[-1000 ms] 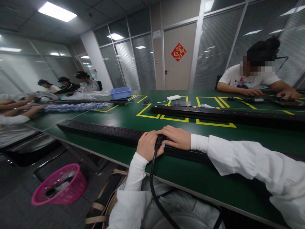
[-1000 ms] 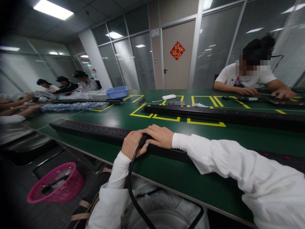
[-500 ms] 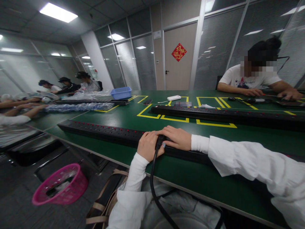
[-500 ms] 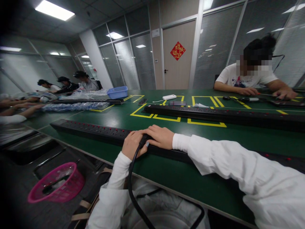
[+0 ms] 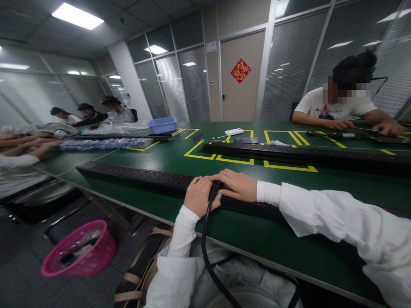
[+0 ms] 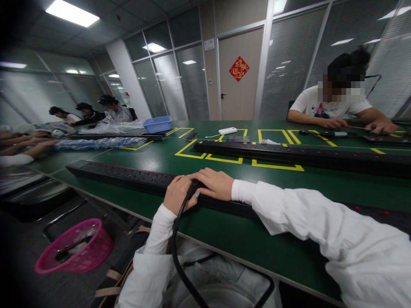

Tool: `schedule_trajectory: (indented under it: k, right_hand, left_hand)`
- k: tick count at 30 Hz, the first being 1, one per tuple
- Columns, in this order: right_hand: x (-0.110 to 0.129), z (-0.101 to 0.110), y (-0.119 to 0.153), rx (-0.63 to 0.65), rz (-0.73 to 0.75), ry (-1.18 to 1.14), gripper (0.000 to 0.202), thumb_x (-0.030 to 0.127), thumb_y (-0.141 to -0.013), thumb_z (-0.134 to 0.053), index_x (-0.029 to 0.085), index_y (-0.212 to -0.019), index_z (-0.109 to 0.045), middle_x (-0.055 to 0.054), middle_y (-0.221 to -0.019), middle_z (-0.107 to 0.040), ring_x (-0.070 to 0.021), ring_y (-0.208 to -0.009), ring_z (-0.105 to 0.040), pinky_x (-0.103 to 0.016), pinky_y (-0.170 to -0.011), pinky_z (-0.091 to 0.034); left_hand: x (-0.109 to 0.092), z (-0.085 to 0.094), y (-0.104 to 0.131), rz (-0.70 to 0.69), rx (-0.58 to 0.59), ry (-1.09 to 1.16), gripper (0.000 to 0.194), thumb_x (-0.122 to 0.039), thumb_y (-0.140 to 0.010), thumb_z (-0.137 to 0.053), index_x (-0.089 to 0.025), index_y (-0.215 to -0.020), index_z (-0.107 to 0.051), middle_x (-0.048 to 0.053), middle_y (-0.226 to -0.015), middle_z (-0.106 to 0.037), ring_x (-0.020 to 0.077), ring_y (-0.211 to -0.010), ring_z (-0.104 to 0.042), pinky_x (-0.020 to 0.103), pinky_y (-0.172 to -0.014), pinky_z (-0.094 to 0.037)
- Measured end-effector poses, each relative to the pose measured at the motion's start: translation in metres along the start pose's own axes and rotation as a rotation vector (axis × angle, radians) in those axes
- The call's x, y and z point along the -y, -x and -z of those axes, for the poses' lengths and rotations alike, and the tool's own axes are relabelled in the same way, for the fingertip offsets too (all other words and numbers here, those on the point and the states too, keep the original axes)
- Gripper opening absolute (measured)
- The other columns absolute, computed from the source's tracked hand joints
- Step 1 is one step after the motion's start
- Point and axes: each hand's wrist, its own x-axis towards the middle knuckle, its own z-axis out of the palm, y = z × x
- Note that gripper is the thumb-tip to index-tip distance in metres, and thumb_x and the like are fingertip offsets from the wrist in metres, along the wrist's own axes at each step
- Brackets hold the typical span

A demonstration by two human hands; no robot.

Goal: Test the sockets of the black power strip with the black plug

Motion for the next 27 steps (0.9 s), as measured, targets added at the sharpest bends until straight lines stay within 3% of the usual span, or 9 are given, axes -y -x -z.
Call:
schedule_trajectory:
  k: [27]
  right_hand:
    - [-0.0017,-0.0008,0.0,0.022,-0.001,0.0,0.041,0.04,-0.086,-0.033,0.019,-0.121,-0.035,-0.01,-0.102,-0.047,-0.0201,-0.091,-0.042,-0.035,-0.074,-0.043]
  left_hand:
    - [0.0018,0.0017,0.0018,-0.015,0.023,0.021,0.035,-0.023,-0.061,-0.049,-0.016,-0.095,-0.051,0.011,-0.1,-0.059,0.0264,-0.101,-0.051,0.042,-0.088,-0.036]
